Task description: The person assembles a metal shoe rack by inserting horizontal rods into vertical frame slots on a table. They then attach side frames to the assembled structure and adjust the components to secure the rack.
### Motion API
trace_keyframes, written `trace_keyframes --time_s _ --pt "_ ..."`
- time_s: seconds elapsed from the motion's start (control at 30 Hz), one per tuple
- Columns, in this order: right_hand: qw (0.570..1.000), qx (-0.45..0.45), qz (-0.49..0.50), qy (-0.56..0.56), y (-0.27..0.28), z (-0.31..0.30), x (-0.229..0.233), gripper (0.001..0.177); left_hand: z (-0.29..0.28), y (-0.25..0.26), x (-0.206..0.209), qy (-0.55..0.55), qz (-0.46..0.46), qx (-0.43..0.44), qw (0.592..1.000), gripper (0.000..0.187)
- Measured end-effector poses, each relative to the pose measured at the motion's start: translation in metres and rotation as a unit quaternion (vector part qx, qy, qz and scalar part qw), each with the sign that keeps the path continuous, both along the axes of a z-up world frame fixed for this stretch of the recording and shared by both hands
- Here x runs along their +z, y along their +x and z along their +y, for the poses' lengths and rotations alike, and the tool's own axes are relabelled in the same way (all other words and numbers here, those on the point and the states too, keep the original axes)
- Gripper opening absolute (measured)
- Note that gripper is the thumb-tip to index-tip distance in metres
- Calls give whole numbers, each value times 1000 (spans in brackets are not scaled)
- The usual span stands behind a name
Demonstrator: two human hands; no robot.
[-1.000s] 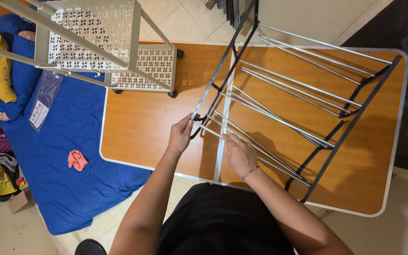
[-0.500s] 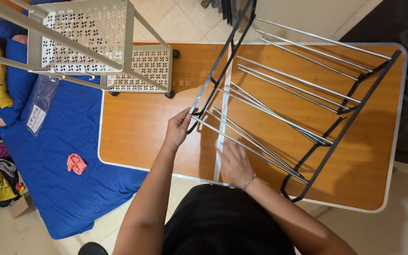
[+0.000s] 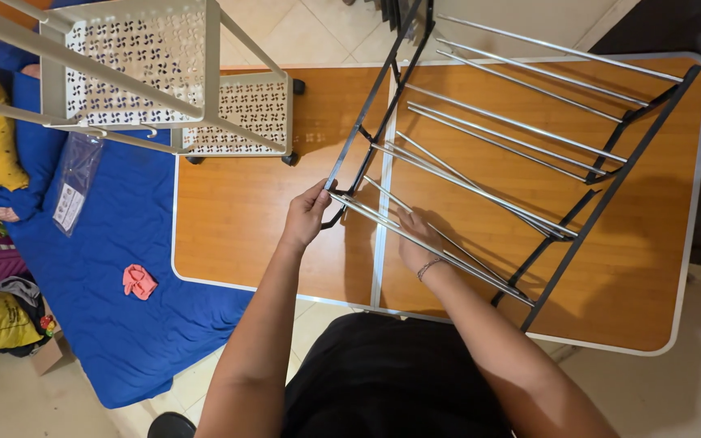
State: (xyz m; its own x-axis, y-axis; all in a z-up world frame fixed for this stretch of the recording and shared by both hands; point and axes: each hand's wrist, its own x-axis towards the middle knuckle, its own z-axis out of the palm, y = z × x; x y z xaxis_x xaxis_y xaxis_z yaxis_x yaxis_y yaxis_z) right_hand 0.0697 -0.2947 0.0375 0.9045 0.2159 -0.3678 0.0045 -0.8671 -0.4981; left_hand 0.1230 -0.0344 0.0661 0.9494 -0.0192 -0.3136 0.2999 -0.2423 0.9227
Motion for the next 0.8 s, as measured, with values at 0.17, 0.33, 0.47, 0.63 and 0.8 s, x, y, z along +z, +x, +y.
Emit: trace_keyframes --time_s 0.17,0.33,0.47,0.63,0.8 --pt "995 10 -83 59 -9 -5 -2 47 -3 0 7 -1 28 8 1000 36" --pt "986 14 -145 78 -13 -1 -3 40 -6 4 15 35 15 9 999 33" --pt "984 27 -162 74 -11 2 -2 38 -9 9 19 47 24 26 998 33" --pt "989 22 -128 70 -10 -1 4 37 -12 12 20 38 33 27 998 32" --pt "990 23 -127 62 -13 -3 8 32 -6 8 12 37 46 14 998 34"
